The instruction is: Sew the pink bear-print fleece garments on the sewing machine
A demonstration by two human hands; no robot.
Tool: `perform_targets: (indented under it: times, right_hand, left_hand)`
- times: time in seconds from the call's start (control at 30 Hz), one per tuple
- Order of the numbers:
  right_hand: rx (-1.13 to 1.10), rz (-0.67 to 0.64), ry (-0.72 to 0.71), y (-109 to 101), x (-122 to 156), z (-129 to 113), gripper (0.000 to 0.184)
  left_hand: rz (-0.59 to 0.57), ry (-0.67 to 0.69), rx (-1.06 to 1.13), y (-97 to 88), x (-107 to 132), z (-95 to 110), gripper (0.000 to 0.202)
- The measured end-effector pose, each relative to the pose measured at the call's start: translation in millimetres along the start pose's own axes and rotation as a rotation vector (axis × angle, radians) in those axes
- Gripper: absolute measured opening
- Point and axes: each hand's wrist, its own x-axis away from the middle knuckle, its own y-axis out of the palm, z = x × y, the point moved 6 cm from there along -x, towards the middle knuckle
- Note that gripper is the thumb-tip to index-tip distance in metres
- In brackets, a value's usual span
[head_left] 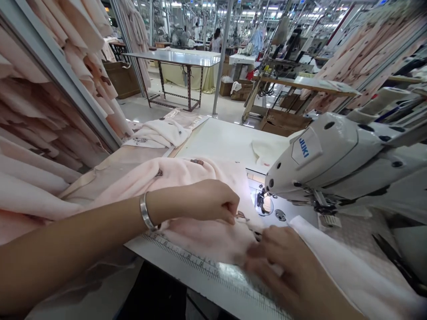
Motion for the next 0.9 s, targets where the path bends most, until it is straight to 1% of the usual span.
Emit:
perform_targets:
  times: [0.03,0.1,0.13,0.17,0.2,0.27,0.33,0.4,0.47,0.53,0.57,0.6,0.63,0.67,0.7,0.77,0.8,0.83,0.87,0.9]
  right_hand:
    - [0.031,0.029,0.09,-2.5,1.4,10.4,0.023]
    - [0.083,0.031,0.249,-1.4,3.5,26.9,0.026]
    - [0.065,0.012,0.287,1.8,3.5,30.6,0.026]
    - [-0.001,-0.006,0.3,5.7,2.9,31.4,0.023]
    - [-0.116,-0.002,0.307,8.6,2.0,30.5,0.021]
    - [-0.438,0.056,0.363,11.8,0.9,28.8,0.027]
    - [-0.767,0.1,0.48,16.5,1.1,28.7,0.03]
    - [-1.021,0.072,0.593,24.2,1.6,25.6,0.03]
    - [-1.195,0.02,0.669,30.8,3.9,19.8,0.034]
    - [-1.266,-0.024,0.736,34.6,11.2,15.2,0.038]
    - [-1.232,-0.041,0.76,34.6,16.8,14.6,0.037]
    - [-1.138,-0.056,0.762,32.8,22.6,15.1,0.034]
    - [-0.986,-0.06,0.724,28.3,27.4,16.3,0.031]
    - [-0.783,-0.035,0.647,20.7,30.3,17.4,0.028]
    - [-0.558,0.007,0.533,11.7,30.9,16.6,0.025]
    - [-0.128,0.093,0.256,-1.7,28.0,7.5,0.023]
    - [0.043,0.116,0.129,-3.3,25.3,1.5,0.026]
    - [0.18,0.121,0.033,-1.9,22.1,-3.1,0.03]
    - [0.286,0.108,-0.025,1.6,18.3,-5.4,0.033]
    - [0.365,0.083,-0.047,5.6,14.4,-5.4,0.036]
  left_hand:
    - [-0.023,-0.036,0.06,-4.8,0.9,-1.2,0.006]
    - [-0.049,-0.09,0.08,-11.1,1.0,-2.9,0.009]
    - [-0.057,-0.102,0.055,-12.0,0.0,-3.4,0.01]
    - [-0.059,-0.105,0.018,-11.5,-1.3,-3.7,0.011]
    - [-0.055,-0.101,-0.025,-10.2,-2.9,-3.8,0.011]
    - [-0.02,-0.07,-0.118,-7.0,-5.5,-2.3,0.011]
    - [0.034,-0.034,-0.203,-5.4,-6.5,0.9,0.009]
    - [0.053,-0.02,-0.24,-4.1,-6.4,3.3,0.01]
    - [0.062,-0.021,-0.237,-3.6,-6.2,3.9,0.02]
    - [0.092,0.005,-0.215,-3.6,-7.1,4.3,0.028]
    - [0.112,0.021,-0.204,-3.3,-8.1,4.2,0.032]
    - [0.129,0.038,-0.195,-2.8,-9.4,4.1,0.035]
    - [0.136,0.053,-0.188,-1.6,-11.0,4.2,0.037]
    - [0.131,0.063,-0.187,0.0,-12.8,4.3,0.034]
    - [0.121,0.066,-0.19,1.6,-14.7,4.7,0.029]
    - [0.111,0.066,-0.205,3.0,-17.8,7.0,0.017]
    - [0.118,0.065,-0.214,3.0,-18.8,8.7,0.014]
    - [0.148,0.067,-0.23,2.3,-19.1,10.5,0.013]
    - [0.203,0.082,-0.269,1.2,-18.3,13.0,0.011]
    - [0.272,0.129,-0.331,1.1,-16.3,16.8,0.01]
